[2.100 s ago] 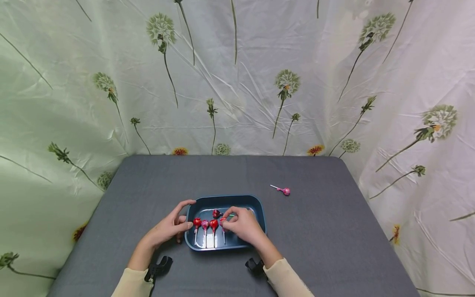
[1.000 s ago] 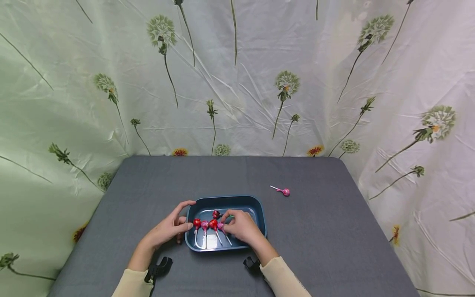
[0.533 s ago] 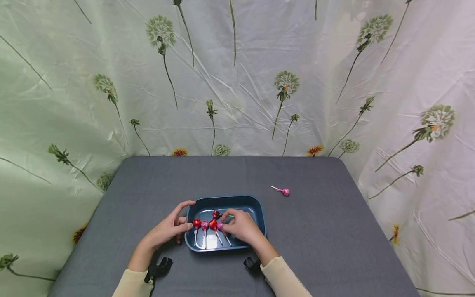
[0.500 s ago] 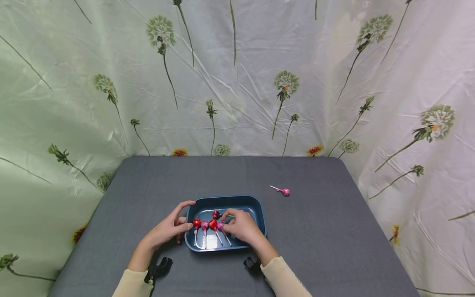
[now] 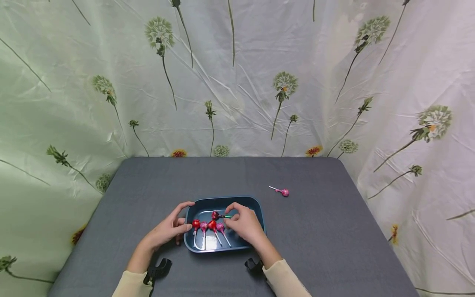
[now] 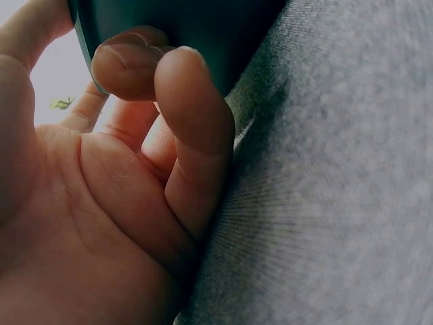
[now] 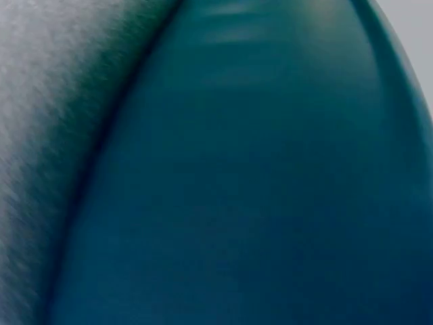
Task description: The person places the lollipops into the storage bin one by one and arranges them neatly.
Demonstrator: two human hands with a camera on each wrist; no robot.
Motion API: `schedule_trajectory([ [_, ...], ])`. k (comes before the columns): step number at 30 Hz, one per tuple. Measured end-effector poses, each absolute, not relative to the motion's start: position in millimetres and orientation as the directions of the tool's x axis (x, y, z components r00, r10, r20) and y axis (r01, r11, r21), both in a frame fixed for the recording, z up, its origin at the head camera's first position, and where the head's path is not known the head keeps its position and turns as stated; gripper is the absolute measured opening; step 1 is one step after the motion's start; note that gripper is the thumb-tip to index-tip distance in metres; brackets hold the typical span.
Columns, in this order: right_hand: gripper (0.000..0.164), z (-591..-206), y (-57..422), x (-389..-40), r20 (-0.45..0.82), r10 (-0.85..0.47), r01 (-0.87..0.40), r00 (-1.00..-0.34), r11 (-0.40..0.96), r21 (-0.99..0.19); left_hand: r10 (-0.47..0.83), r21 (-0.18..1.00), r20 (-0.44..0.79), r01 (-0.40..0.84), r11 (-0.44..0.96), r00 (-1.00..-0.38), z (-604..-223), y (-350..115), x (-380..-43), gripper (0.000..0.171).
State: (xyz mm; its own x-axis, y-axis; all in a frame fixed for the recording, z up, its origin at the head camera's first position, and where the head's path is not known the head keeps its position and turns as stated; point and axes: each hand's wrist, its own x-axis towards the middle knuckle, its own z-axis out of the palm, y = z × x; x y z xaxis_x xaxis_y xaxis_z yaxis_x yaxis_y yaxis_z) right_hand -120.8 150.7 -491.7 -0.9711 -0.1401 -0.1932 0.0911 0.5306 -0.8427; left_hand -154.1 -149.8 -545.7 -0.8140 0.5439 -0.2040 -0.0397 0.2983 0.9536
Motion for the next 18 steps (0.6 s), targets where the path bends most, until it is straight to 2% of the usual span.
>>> schedule_trajectory([
  [9, 0.021, -477, 166, -126, -0.106, -0.005, 0.089, -0.994, 0.506, -0.858, 0.55, 0.954, -0.198, -0.031, 0.298, -0.811, -547, -150, -154, 0.07],
  [18, 0.026, -474, 185, -131, -0.066, 0.15, 0.127, -0.986, 0.44, -0.889, 0.546, 0.953, -0.201, -0.034, 0.3, -0.813, -546, -150, -154, 0.071],
])
